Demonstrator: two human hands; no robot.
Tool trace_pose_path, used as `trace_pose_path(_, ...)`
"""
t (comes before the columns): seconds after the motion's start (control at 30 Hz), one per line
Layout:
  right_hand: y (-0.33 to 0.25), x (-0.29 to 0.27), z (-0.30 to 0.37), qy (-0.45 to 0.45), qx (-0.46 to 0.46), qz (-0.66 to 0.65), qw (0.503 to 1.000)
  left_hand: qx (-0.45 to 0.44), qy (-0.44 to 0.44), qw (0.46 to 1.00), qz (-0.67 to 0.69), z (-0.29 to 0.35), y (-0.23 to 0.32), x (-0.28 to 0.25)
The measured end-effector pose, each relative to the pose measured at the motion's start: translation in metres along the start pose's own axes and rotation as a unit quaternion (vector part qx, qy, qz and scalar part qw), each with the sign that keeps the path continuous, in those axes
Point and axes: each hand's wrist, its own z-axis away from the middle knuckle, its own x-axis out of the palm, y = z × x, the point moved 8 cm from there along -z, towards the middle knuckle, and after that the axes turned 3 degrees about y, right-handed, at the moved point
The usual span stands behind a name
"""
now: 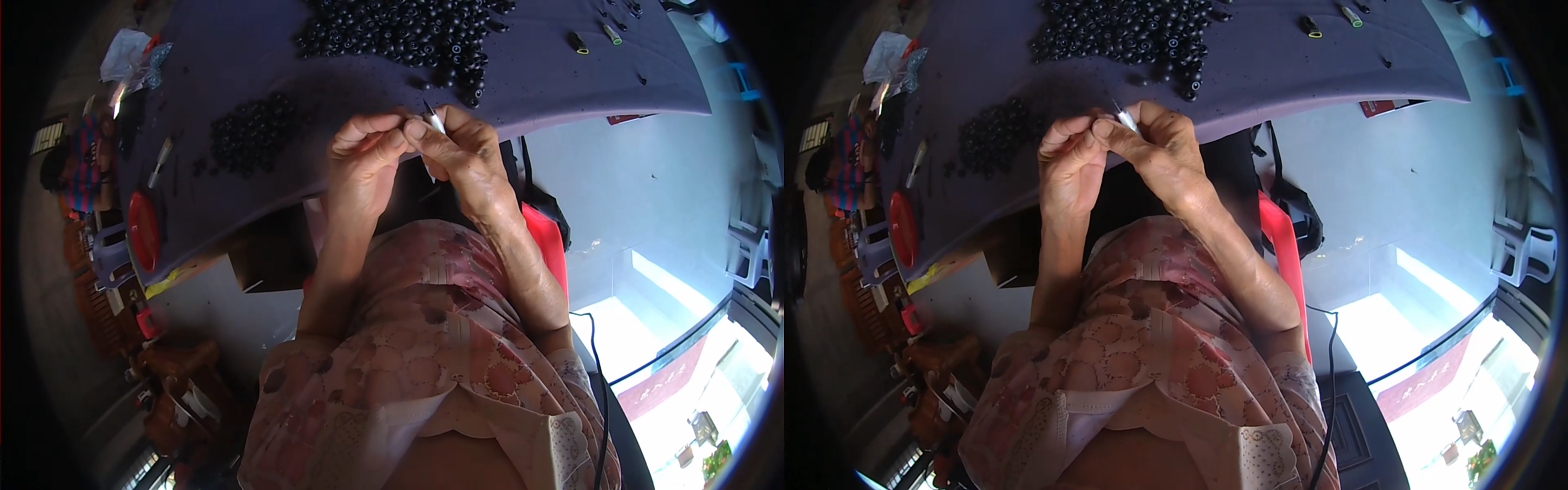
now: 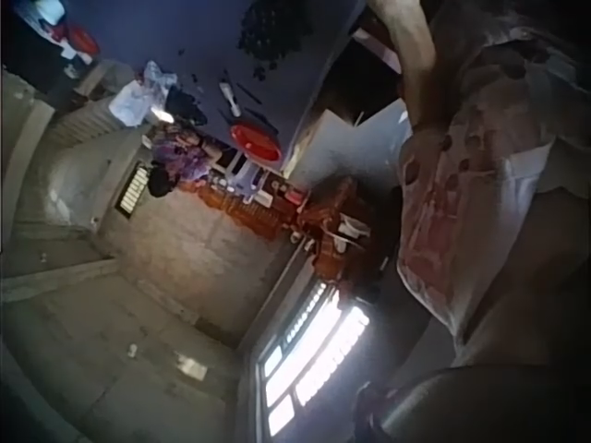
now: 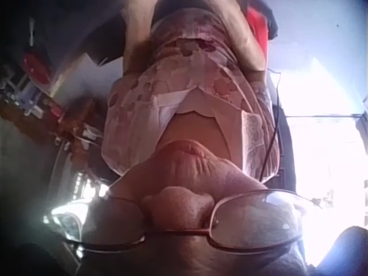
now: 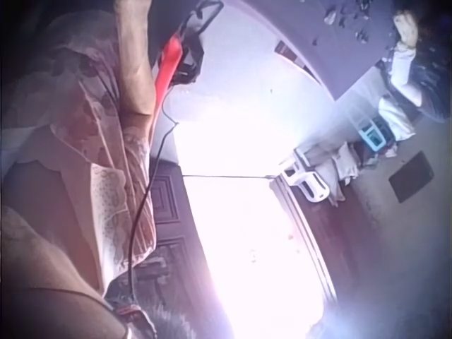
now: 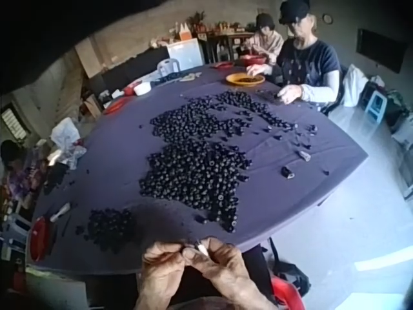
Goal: The person picks up black plastic pieces one at a time and trims excess material from each piece using a utility knife.
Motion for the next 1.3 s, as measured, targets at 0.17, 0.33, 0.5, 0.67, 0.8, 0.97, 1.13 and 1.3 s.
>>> trace_pose_path(0.17, 0.024, 0.006, 0.000, -0.040, 0.043, -0.001, 0.998, 0.019, 0.091, 0.971, -0.222, 0.010, 0.019, -0.042)
trace_pose_path(0.33, 0.036, -0.011, -0.004, -0.004, 0.036, 0.031, 0.999, 0.127, 0.186, 0.816, -0.533, -0.001, 0.078, -0.113)
trace_pose_path(0.5, 0.035, -0.039, -0.009, 0.055, 0.018, 0.095, 0.994, 0.254, 0.127, 0.564, -0.776, -0.015, 0.084, -0.079)
trace_pose_path(0.67, 0.029, -0.043, -0.009, 0.063, 0.011, 0.094, 0.993, 0.197, 0.003, 0.701, -0.685, -0.035, 0.012, -0.014)
trace_pose_path(0.8, 0.026, -0.041, -0.006, 0.055, -0.003, 0.111, 0.992, 0.216, -0.074, 0.677, -0.700, -0.051, -0.028, 0.003)
trace_pose_path(0.97, 0.023, -0.045, -0.007, 0.057, -0.022, 0.140, 0.988, 0.085, -0.007, 0.852, -0.517, -0.054, -0.027, -0.013)
trace_pose_path(1.13, -0.005, -0.031, 0.006, 0.065, -0.063, 0.215, 0.972, -0.004, 0.025, 0.973, -0.230, -0.029, -0.006, -0.007)
trace_pose_path(1.3, -0.024, -0.014, 0.018, 0.038, -0.173, 0.256, 0.950, 0.020, 0.012, 0.992, -0.122, -0.019, 0.004, -0.001)
